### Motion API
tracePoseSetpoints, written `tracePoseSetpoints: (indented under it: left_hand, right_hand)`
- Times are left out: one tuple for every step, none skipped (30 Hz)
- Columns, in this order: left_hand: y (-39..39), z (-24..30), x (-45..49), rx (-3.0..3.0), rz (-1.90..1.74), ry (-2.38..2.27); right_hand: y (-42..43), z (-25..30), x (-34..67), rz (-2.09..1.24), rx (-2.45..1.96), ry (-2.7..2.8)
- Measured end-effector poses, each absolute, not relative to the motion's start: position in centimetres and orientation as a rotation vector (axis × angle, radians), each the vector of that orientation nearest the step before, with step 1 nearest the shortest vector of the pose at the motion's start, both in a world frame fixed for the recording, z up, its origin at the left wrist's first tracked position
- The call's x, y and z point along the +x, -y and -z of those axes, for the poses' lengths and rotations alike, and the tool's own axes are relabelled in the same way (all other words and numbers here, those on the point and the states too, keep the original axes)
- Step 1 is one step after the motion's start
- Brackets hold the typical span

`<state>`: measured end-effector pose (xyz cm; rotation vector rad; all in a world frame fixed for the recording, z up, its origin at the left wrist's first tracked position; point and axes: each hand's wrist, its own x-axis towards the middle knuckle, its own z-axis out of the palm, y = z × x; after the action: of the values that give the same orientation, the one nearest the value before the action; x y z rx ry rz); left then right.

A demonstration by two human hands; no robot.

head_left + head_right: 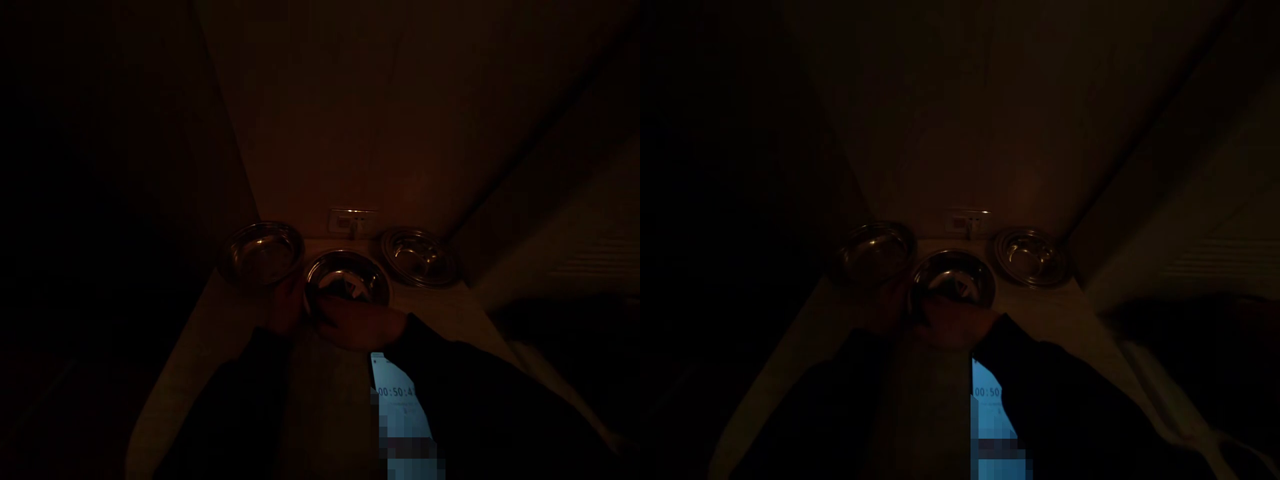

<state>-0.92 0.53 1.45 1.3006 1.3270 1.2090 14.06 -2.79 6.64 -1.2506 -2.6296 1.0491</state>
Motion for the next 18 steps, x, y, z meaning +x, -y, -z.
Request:
tracePoseSetpoints:
  left_hand:
    - [-0.5,-1.6,-0.9,1.3,-1.203,-1.329]
    - [-0.5,-1.6,-0.8,1.296,-1.203,-1.323]
    - [-0.4,-1.6,-0.8,1.29,-1.212,-1.314]
    - [-0.4,-1.6,-0.8,1.287,-1.216,-1.302]
    - [-0.4,-1.5,-0.8,1.287,-1.217,-1.296]
    - [-0.4,-1.3,-0.8,1.287,-1.217,-1.295]
    - [-0.4,-1.2,-0.8,1.288,-1.21,-1.3]
    - [-0.4,-1.1,-0.8,1.284,-1.204,-1.308]
    - [-0.5,-0.9,-0.8,1.278,-1.199,-1.318]
    - [-0.5,-0.8,-0.7,1.272,-1.195,-1.325]
    - [-0.6,-0.8,-0.7,1.267,-1.191,-1.333]
    - [-0.6,-0.7,-0.7,1.268,-1.186,-1.334]
    - [-0.7,-0.7,-0.7,1.275,-1.185,-1.33]
    - [-0.8,-0.7,-0.7,1.286,-1.186,-1.323]
    - [-0.8,-0.7,-0.7,1.293,-1.186,-1.321]
    - [-0.8,-0.7,-0.7,1.294,-1.187,-1.318]
    - [-0.8,-0.7,-0.7,1.293,-1.186,-1.315]
    - [-0.8,-0.7,-0.8,1.295,-1.184,-1.314]
  right_hand:
    - [3.0,-6.9,14.3,-1.057,-1.262,2.646]
    - [3.2,-7.2,14.5,-1.064,-1.276,2.66]
    - [3.5,-7.5,14.7,-1.069,-1.294,2.672]
    - [3.6,-7.7,14.9,-1.074,-1.312,2.683]
    - [3.8,-7.9,15.1,-1.079,-1.327,2.69]
    - [3.9,-8.0,15.2,-1.082,-1.339,2.694]
    - [3.9,-8.0,15.3,-1.084,-1.343,2.695]
    - [3.9,-7.9,15.3,-1.087,-1.338,2.693]
    - [3.8,-7.8,15.2,-1.089,-1.329,2.688]
    - [3.6,-7.5,15.1,-1.09,-1.321,2.678]
    - [3.4,-7.2,15.0,-1.092,-1.314,2.668]
    - [3.1,-6.9,14.8,-1.095,-1.31,2.656]
    - [2.9,-6.6,14.6,-1.099,-1.31,2.644]
    - [2.6,-6.3,14.4,-1.099,-1.315,2.631]
    - [2.4,-6.0,14.2,-1.095,-1.323,2.617]
    - [2.3,-5.8,14.0,-1.087,-1.326,2.605]
    - [2.2,-5.7,13.8,-1.075,-1.324,2.595]
    - [2.1,-5.6,13.7,-1.062,-1.318,2.587]
